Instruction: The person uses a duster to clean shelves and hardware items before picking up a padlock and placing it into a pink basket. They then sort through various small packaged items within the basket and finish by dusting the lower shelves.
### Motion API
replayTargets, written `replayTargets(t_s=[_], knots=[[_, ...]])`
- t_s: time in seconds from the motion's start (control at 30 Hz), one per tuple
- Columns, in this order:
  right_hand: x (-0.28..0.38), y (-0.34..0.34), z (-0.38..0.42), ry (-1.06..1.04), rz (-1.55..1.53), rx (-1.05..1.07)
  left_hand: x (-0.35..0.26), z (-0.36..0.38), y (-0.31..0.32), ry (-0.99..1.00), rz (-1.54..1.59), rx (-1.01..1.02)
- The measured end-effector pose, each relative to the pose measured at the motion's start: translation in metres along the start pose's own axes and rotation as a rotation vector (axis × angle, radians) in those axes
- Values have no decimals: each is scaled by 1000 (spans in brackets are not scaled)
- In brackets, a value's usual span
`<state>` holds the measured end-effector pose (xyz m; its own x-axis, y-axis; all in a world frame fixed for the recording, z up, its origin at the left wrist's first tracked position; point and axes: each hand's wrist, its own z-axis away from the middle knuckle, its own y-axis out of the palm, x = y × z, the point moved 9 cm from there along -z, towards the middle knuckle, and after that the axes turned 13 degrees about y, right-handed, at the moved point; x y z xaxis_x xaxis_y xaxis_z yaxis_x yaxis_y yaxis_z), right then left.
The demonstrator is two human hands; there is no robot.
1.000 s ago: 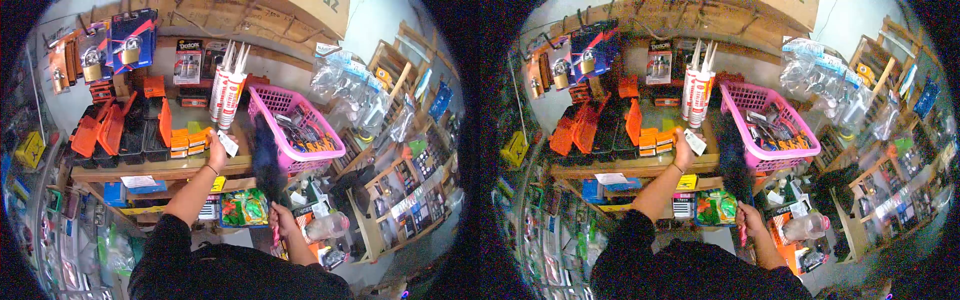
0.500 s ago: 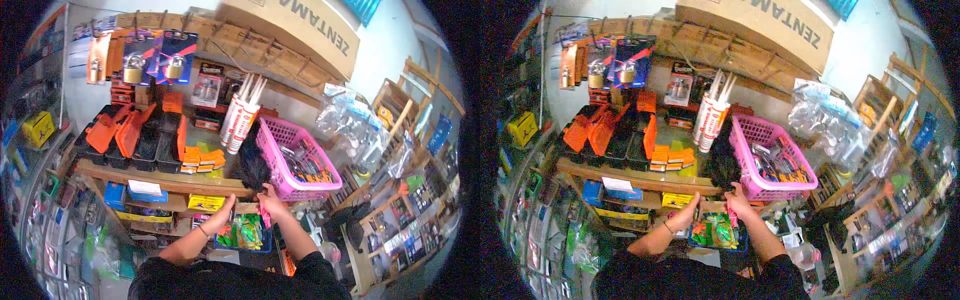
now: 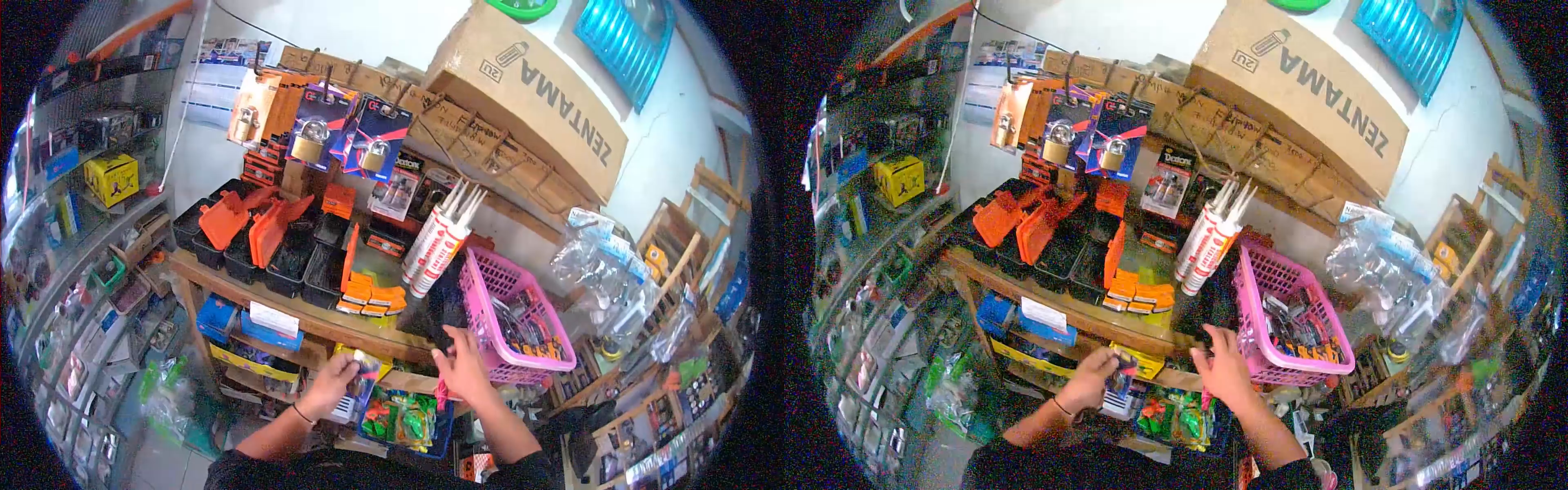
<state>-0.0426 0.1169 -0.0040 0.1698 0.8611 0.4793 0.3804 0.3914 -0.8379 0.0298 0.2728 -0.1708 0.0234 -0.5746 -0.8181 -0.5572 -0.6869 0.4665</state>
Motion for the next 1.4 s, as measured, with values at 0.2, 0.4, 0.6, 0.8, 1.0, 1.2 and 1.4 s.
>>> replayTargets(t_s=[0.2,0.4,0.6,0.8,1.0,1.2,1.4], knots=[[153,-52,39,-729,234,-217,-192,-42,46,574,-161,-45],[230,-84,32,-835,567,-364,-275,-62,73,830,-110,-71],[269,-104,22,-962,725,-603,-316,-86,80,917,-79,-103],[299,-128,2,-901,779,-679,-368,-96,84,1243,-391,-113],[311,-134,-19,-865,818,-688,-384,-86,85,1196,-628,-107],[316,-126,-33,-783,881,-574,-390,-72,83,1305,-817,-185],[322,-127,-39,-656,832,-388,-394,-67,81,1315,-885,-183]])
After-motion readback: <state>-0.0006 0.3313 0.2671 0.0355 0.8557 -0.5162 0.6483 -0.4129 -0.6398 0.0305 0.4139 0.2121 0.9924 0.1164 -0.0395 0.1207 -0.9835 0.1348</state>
